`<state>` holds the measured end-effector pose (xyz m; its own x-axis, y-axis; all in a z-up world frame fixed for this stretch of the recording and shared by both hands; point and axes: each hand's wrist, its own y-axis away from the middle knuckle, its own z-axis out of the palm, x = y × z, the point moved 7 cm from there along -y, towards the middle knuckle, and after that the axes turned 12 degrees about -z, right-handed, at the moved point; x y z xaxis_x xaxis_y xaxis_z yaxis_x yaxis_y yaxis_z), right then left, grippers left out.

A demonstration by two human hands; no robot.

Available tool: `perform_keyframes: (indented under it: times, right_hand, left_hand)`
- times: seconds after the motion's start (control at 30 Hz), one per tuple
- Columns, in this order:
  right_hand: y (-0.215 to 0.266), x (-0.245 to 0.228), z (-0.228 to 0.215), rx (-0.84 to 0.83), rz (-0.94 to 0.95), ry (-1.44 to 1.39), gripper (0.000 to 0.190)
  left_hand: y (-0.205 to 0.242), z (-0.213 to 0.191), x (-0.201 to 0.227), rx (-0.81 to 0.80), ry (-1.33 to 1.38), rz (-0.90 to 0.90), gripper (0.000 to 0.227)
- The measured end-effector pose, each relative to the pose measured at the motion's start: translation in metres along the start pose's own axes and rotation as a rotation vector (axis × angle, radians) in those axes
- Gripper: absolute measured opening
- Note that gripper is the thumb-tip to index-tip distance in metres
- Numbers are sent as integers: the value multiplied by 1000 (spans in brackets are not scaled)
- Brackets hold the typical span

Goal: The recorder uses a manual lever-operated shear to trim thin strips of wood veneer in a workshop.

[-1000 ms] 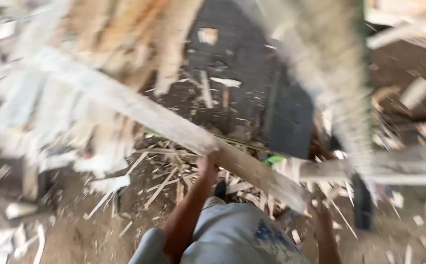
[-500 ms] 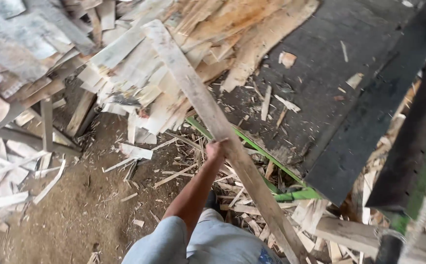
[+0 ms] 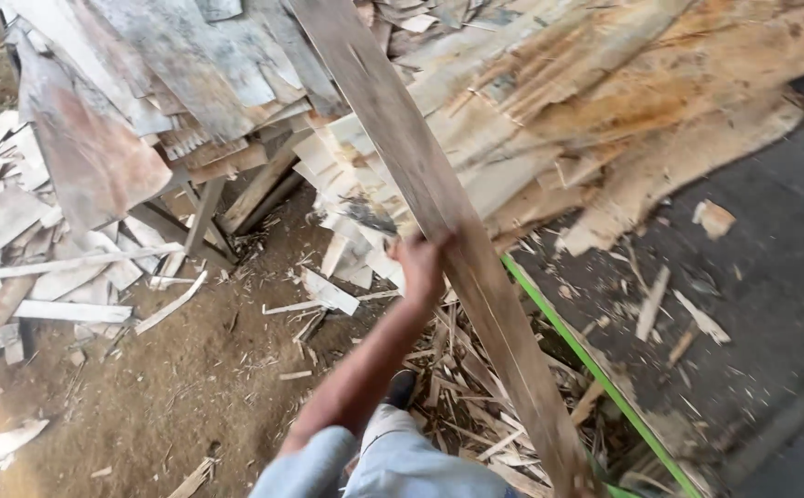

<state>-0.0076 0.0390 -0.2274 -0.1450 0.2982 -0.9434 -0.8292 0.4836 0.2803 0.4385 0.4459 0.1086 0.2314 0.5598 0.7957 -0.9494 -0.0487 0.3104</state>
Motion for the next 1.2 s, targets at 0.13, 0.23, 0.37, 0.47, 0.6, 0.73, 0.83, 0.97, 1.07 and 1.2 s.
perform_keyframes:
  times: [0.13,0.23,0.37,0.47,0.6,0.73,0.83,0.97,1.07,1.2]
  right_hand:
    - [-26,-263,360,40,31,-175,57]
    - [-7,-394,540,-159,0,-47,78]
    - [-45,-341,566,-336,-134,24,76]
    - [-48,-228,513,-421,98,135,67]
    - [-36,-89,397,-385,394,274,52]
    - [-38,-71,344,-364,455,305,49]
    - [-53,-74,313,-328,430,273,47]
    - [-54,-103,289,-269,365,246,49]
    - [-56,-85,269,-276,360,265,51]
    - [-77,-40,247,-351,358,194,52]
  left_hand:
    - [-65,-49,187,136,-303,-36,41]
    - [-79,-97,221,233,31,38,64]
    - [-49,-174,96,381,-158,-326,72]
    - [2,-188,0,316,-379,-487,50]
    - [32,-133,-73,43,-496,-570,41]
    - [22,-77,-98,-211,-652,-480,44]
    - [9,-21,-103,-358,-825,-382,43]
    - [0,16,-127,-350,-620,-536,45]
    - [-12,34,-141,-313,-422,-684,50]
    - [-66,61,-135,-301,-233,-780,62]
